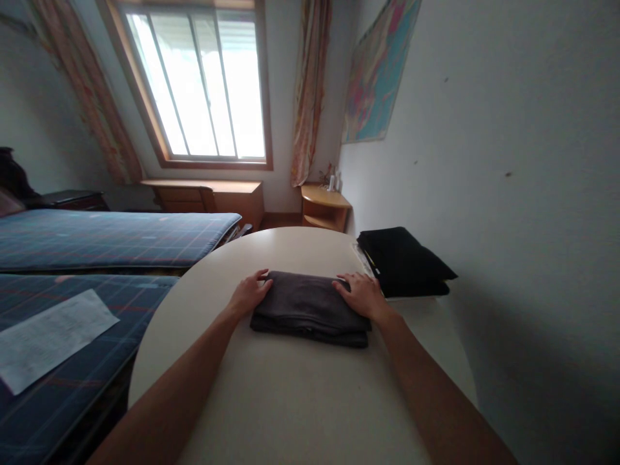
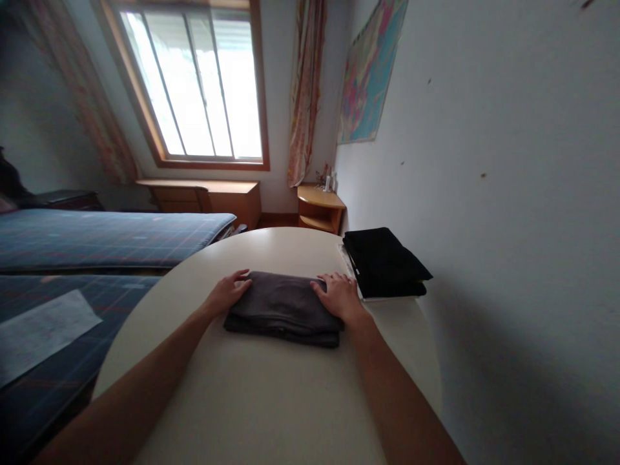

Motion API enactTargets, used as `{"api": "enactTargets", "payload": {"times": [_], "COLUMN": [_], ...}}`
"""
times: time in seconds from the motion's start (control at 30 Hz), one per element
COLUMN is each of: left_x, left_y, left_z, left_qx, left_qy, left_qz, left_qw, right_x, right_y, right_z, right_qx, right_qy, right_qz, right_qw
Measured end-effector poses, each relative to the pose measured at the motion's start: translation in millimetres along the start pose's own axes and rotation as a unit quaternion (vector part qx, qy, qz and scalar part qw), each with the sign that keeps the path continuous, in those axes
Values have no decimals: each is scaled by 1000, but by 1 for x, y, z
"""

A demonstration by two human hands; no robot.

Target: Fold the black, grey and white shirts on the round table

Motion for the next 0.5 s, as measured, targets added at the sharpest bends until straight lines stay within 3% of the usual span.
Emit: {"api": "enactTargets", "payload": {"times": [0.13,0.27,0.37,0.5], "left_x": [-12,-55,-89,-125], "left_y": [-11,-25,-15,16], "left_z": [8,18,31,55], "left_qx": [-9,-52,-44,-2], "left_qy": [-1,77,115,179], "left_qz": [-34,-102,-113,-120], "left_qw": [999,990,986,977], "right_x": [-18,-37,-24,17], "right_y": [-3,10,6,6], "right_z": [14,37,39,32], "right_qx": [67,176,143,84], "right_qy": [39,70,57,-3], "right_qz": [39,53,10,-128], "right_qw": [996,981,988,988]}}
Point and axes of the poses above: each hand's wrist, its own z-axis away from the middle knuckle, its own y-axis out of the palm, x = y × z, the point moved 10 cm from there along -z, towards the middle knuckle, and after that the axes turned 5 degrees about y, right-handed, at the moved point
